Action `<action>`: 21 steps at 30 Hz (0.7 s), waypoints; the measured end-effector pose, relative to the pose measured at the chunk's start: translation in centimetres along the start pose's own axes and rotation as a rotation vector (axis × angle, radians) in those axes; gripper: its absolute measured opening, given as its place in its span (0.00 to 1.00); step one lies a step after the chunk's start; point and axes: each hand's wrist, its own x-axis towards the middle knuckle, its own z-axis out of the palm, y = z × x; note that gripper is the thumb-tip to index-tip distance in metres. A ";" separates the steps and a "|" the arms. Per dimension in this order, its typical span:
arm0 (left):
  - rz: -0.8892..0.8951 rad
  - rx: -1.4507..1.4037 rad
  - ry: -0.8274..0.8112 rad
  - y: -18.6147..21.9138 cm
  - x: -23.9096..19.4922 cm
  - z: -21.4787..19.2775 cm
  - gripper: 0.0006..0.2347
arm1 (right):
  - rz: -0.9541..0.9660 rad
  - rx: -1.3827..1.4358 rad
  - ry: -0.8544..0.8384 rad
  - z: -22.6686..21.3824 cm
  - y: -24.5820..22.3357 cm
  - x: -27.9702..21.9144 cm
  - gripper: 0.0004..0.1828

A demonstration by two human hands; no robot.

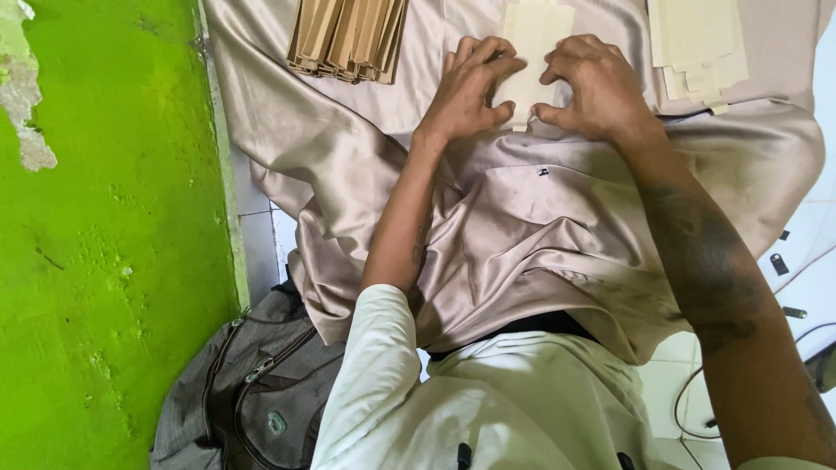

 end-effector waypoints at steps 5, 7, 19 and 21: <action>-0.076 -0.004 -0.197 0.0 2.3 -1.5 0.30 | 0.281 0.116 -0.189 -5.3 -5.3 3.5 0.61; -0.101 0.005 -0.265 -0.1 3.5 -2.4 0.29 | 0.371 0.124 -0.232 -6.4 -6.1 4.9 0.70; -0.069 0.054 -0.251 -0.3 4.6 -2.8 0.31 | 0.417 0.073 -0.326 -4.7 -4.6 7.4 0.78; -0.033 0.108 -0.239 -0.4 4.5 -2.1 0.31 | 0.438 0.005 -0.352 -3.8 -3.2 6.8 0.63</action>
